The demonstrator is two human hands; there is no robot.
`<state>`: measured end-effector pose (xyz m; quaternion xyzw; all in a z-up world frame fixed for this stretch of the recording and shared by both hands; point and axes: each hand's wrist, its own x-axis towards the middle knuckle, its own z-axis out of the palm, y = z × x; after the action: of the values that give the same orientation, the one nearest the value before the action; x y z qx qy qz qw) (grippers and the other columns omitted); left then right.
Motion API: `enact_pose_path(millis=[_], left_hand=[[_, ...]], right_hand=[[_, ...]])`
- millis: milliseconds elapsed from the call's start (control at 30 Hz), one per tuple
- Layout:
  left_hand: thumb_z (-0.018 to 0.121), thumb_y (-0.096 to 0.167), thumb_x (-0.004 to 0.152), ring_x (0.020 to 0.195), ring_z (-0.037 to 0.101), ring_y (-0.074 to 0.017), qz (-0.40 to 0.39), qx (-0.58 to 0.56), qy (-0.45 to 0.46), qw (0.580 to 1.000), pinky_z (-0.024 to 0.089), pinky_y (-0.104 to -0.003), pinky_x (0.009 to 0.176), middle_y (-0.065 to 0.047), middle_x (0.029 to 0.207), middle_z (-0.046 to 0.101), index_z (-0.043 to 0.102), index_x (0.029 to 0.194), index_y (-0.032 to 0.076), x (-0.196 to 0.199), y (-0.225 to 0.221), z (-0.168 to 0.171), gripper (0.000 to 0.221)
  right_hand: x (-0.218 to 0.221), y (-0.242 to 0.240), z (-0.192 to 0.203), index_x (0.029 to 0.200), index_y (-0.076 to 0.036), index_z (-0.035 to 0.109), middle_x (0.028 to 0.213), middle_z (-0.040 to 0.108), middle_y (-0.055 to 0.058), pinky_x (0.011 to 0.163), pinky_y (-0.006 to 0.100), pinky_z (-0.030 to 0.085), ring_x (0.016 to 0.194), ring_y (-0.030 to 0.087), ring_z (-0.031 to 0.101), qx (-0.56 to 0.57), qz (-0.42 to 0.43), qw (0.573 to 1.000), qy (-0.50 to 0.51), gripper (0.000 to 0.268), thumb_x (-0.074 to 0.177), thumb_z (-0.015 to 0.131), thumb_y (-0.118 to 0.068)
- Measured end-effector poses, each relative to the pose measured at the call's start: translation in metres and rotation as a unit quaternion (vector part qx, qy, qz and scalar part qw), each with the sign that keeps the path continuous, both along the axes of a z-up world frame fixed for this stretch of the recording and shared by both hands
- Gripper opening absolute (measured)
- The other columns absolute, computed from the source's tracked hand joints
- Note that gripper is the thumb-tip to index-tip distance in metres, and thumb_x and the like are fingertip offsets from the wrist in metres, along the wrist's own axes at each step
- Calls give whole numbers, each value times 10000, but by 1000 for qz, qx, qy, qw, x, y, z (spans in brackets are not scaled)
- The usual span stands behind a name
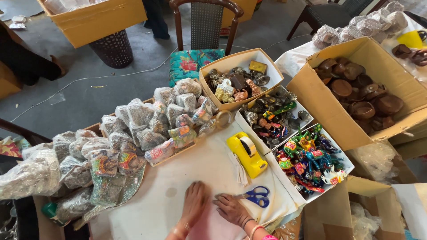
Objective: The person wraps a small decorative horse figurine in bubble wrap. They place the figurine on a sheet of bubble wrap, cut the sheet to size using scissors, and then fold the bubble wrap around the figurine to secure it.
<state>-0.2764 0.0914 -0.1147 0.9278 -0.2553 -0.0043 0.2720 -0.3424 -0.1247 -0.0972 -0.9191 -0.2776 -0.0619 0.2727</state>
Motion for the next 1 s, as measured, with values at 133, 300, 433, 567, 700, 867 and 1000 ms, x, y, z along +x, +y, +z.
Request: enact_pose_path(millis=[133,300,433,567,700,867,1000], left_hand=[[527,423,949,1454,300,-386,-13,56,-64,996,220,-554,1166,-161,1579,357,381,1521,100,-65,74,-29,673],[466,502,916,1413,339,-402,122,57,-160,978,214,-564,1158,-163,1535,385,360,1517,124,-106,119,-43,718],[497,504,898,1431,334,-380,136,86,-86,983,213,-556,1171,-134,1547,385,355,1519,125,-108,115,-29,741],[489,498,905,1461,302,-347,145,93,-65,983,184,-532,1199,-103,1572,363,341,1534,151,-107,113,-18,734],[474,497,913,1465,299,-332,147,92,-77,982,179,-523,1207,-88,1577,361,345,1534,162,-108,113,-19,718],[467,497,929,1469,304,-327,146,92,-88,981,184,-513,1212,-87,1581,363,353,1536,166,-110,116,-19,700],[471,482,929,1466,311,-324,149,93,-92,980,193,-504,1207,-81,1580,374,364,1530,175,-110,112,-5,683]], right_hand=[[0,-1,-5,1254,-80,668,1311,625,113,1072,432,447,1268,319,543,4,2,1000,-6,377,886,714,-149],[1,-2,-15,1256,-89,669,1326,617,113,1079,435,442,1275,322,538,-6,3,1000,-13,385,877,705,-150],[1,4,-7,1253,-107,661,1333,602,119,1090,462,403,1285,333,509,-32,-65,997,-5,405,859,704,-193],[10,7,-1,1285,-105,600,1357,560,135,1099,493,352,1304,348,461,-31,-223,974,15,483,850,706,-288],[12,9,0,1303,-118,573,1388,541,118,1112,511,330,1324,342,448,-27,-282,959,8,480,872,684,-300],[12,11,-4,1310,-145,583,1403,548,79,1132,527,305,1339,307,453,-38,-324,945,13,401,926,623,-255],[16,7,-6,1305,-153,589,1396,555,66,1135,540,284,1335,284,459,-49,-329,943,7,378,935,595,-232]])
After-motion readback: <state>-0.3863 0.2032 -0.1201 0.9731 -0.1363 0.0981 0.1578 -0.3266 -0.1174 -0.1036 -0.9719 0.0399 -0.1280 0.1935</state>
